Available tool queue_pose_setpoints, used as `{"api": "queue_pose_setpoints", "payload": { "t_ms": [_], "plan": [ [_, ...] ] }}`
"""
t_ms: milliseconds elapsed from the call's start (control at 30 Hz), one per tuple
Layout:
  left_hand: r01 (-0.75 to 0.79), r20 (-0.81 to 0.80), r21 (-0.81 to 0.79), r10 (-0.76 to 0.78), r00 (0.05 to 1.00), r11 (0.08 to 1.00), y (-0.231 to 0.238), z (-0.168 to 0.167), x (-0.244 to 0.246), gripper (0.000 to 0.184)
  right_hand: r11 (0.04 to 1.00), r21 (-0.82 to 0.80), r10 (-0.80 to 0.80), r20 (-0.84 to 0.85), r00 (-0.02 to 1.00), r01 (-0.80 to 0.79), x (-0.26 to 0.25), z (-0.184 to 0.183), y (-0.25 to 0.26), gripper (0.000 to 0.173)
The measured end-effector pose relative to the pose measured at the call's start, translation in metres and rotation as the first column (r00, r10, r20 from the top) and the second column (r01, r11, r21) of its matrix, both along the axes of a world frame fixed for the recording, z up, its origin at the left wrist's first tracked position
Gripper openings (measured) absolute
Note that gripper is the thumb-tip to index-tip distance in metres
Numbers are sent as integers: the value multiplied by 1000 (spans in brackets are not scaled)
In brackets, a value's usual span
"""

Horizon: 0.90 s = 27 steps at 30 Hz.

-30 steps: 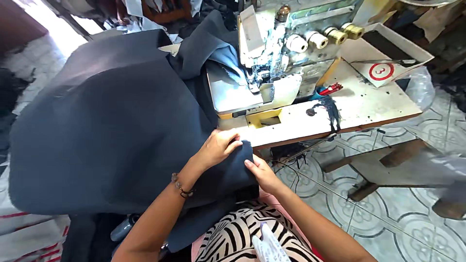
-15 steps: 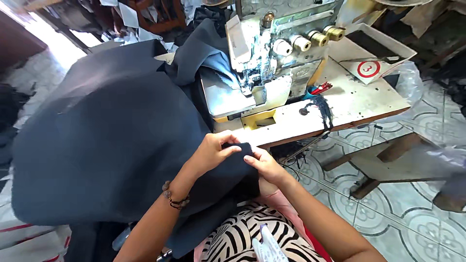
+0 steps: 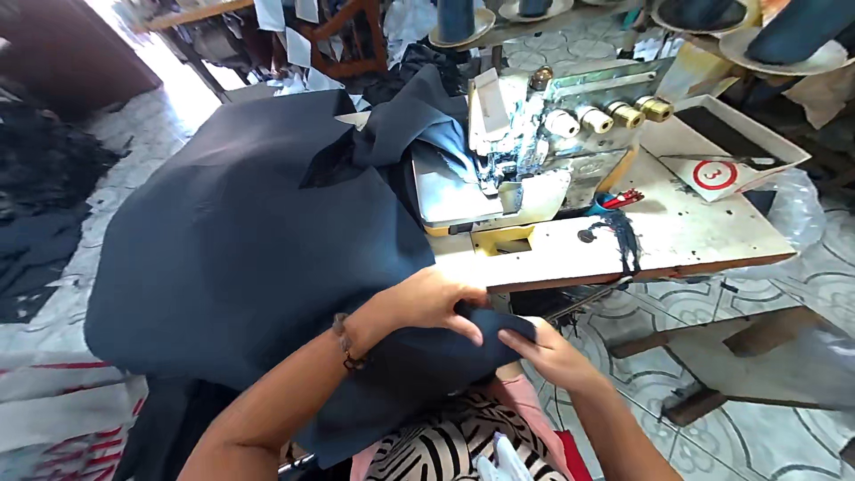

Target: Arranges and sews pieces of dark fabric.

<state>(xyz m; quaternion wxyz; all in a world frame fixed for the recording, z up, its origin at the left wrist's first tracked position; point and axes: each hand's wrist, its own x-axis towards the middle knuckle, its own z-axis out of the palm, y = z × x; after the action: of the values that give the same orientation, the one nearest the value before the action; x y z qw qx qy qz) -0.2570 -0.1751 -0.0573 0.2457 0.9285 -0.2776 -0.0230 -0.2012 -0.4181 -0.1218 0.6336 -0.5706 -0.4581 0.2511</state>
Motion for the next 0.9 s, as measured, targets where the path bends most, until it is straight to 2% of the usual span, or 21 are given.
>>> {"api": "queue_pose_setpoints", "payload": {
  "t_ms": [33,100,167,233,267,300,333,367,400,467,533,600,667,733,800,833,867,900],
  "plan": [
    [6,54,86,-11,998,996,11,1,3,45,998,54,9,15,1000,-10,3,4,-14,20],
    [-59,146,264,21,989,963,44,7,7,32,983,177,-33,-47,998,41,7,10,-47,20],
    [-187,116,381,154,981,906,80,22,5,18,938,271,-171,-186,967,218,8,13,-77,24],
    [-293,57,394,294,954,871,112,34,-6,18,852,273,-339,-364,867,447,10,18,-96,19],
    [-331,30,339,341,940,881,125,36,-16,20,796,232,-423,-446,789,559,13,19,-101,14],
    [-369,-2,217,378,926,904,133,37,-27,20,747,188,-485,-501,716,638,19,16,-104,9],
    [-418,-62,29,419,906,908,133,41,-40,15,710,147,-526,-540,657,689,25,11,-105,14],
    [-469,-142,-190,448,883,863,128,44,-54,10,683,100,-559,-565,607,723,32,7,-103,25],
    [-501,-202,-398,459,865,769,119,47,-66,7,670,31,-598,-570,564,742,37,2,-99,33],
    [-505,-214,-655,503,838,563,101,50,-83,12,680,-102,-649,-545,531,726,43,-8,-91,34],
    [-499,-164,-724,583,796,476,99,52,-90,10,705,-185,-664,-511,546,684,46,-15,-82,30],
    [-548,-146,-704,662,735,452,98,62,-98,8,734,-182,-643,-495,584,654,47,-21,-78,27],
    [-600,-104,-639,718,688,482,100,74,-105,8,755,-165,-625,-476,619,635,49,-23,-78,26],
    [-657,3,-532,777,630,534,104,89,-110,9,823,-135,-552,-424,718,552,46,-20,-82,27],
    [-733,205,-386,827,524,560,109,113,-107,15,916,-145,-399,-246,883,374,38,-9,-89,24],
    [-770,318,-319,828,462,553,111,128,-101,17,940,-191,-302,-84,950,282,29,3,-88,17],
    [-802,428,-261,809,403,538,117,143,-89,20,957,-221,-171,98,980,189,16,18,-80,14],
    [-830,512,-199,777,365,521,122,156,-74,22,969,-229,-36,242,970,93,-3,34,-68,22]
  ]
}}
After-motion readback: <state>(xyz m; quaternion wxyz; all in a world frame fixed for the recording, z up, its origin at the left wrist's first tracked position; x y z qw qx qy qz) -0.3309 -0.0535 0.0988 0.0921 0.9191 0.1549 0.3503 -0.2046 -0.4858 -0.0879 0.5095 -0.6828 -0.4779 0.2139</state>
